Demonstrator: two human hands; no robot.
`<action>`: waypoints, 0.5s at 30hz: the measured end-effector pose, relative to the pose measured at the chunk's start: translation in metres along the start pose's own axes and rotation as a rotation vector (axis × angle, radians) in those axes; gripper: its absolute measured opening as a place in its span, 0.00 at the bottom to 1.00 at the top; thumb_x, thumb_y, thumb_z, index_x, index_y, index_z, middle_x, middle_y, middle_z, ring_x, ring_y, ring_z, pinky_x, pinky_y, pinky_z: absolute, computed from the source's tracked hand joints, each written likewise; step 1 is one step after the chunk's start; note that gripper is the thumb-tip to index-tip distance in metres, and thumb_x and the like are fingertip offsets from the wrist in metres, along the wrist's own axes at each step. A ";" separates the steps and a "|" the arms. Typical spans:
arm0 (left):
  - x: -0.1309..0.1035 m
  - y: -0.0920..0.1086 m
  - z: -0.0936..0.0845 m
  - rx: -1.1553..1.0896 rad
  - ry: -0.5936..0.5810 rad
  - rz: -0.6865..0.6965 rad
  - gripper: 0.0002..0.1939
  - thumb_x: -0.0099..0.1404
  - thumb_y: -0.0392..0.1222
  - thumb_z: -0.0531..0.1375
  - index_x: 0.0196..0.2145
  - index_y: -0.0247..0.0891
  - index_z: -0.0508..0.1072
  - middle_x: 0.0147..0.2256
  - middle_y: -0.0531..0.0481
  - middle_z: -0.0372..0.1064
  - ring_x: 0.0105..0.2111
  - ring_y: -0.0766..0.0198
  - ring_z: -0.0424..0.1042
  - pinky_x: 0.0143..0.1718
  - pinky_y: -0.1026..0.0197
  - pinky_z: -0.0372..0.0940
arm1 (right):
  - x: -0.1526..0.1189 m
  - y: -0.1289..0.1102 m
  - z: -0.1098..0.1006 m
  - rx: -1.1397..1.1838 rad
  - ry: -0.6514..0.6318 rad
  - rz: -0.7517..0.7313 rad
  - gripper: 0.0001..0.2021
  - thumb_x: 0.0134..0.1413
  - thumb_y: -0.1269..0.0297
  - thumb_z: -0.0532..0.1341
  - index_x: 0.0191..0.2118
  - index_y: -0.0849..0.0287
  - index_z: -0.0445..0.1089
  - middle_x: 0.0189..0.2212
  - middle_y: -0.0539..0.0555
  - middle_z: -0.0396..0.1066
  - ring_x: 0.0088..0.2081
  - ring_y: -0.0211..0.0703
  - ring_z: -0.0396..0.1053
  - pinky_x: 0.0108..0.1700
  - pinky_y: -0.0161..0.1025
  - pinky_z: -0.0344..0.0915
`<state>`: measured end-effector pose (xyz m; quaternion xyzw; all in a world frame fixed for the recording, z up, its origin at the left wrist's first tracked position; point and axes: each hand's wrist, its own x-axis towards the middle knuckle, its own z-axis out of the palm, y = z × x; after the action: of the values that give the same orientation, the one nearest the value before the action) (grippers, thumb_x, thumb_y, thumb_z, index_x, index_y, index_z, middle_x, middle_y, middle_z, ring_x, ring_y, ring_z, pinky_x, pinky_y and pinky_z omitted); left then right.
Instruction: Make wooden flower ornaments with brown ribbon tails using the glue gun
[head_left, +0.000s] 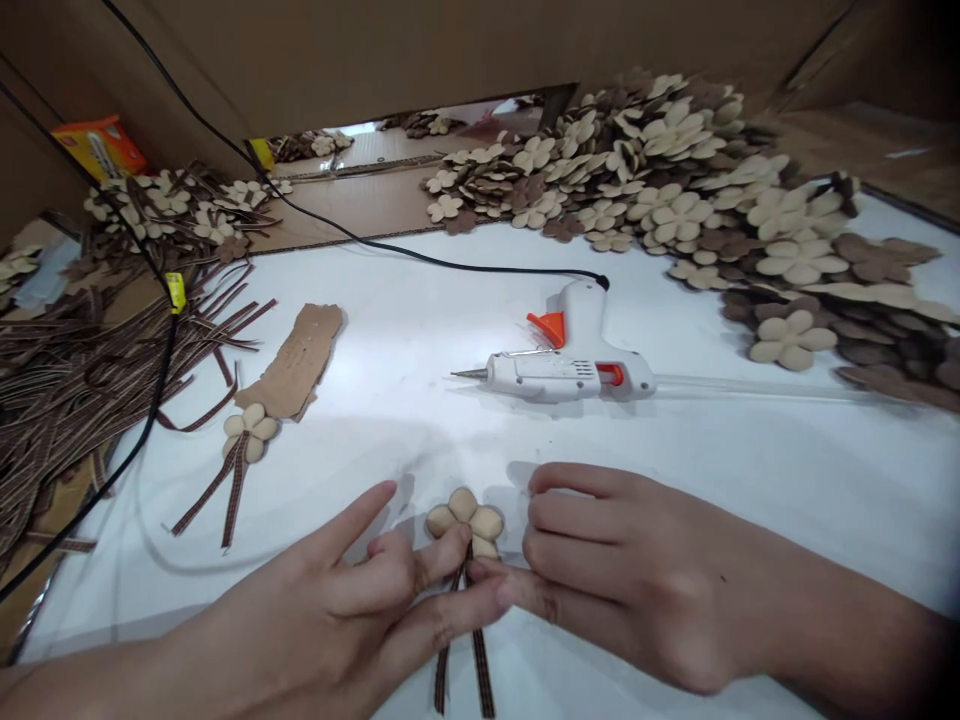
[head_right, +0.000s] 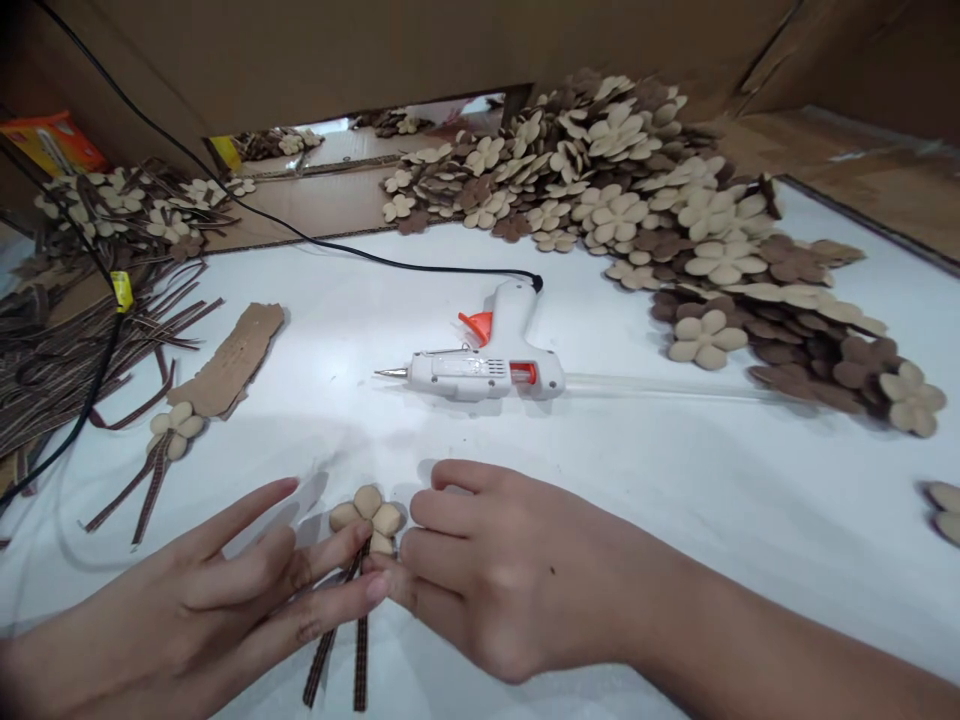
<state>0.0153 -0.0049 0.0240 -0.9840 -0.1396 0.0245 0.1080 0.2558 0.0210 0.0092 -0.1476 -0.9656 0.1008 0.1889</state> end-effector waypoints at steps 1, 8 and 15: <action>0.000 0.001 0.000 0.004 -0.001 -0.008 0.28 0.64 0.37 0.52 0.61 0.42 0.53 0.56 0.52 0.59 0.43 0.63 0.60 0.54 0.53 0.58 | 0.000 0.000 0.001 -0.013 0.012 -0.010 0.19 0.62 0.74 0.46 0.24 0.60 0.67 0.19 0.49 0.61 0.25 0.37 0.58 0.35 0.39 0.61; -0.002 0.010 0.002 0.014 0.007 -0.060 0.31 0.64 0.41 0.52 0.63 0.49 0.46 0.57 0.51 0.58 0.49 0.63 0.59 0.54 0.52 0.55 | 0.002 0.003 0.000 -0.150 0.010 -0.117 0.12 0.62 0.72 0.48 0.38 0.62 0.70 0.20 0.49 0.61 0.25 0.38 0.58 0.30 0.37 0.58; -0.002 0.009 -0.007 -0.096 -0.012 -0.115 0.32 0.64 0.36 0.54 0.61 0.57 0.46 0.56 0.51 0.60 0.44 0.64 0.63 0.51 0.54 0.56 | 0.000 0.009 0.001 -0.074 0.187 -0.122 0.16 0.56 0.75 0.47 0.42 0.64 0.70 0.16 0.49 0.61 0.21 0.39 0.53 0.23 0.36 0.51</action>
<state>0.0163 -0.0153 0.0287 -0.9782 -0.1975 0.0172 0.0610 0.2572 0.0293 0.0063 -0.1044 -0.9540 0.0391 0.2782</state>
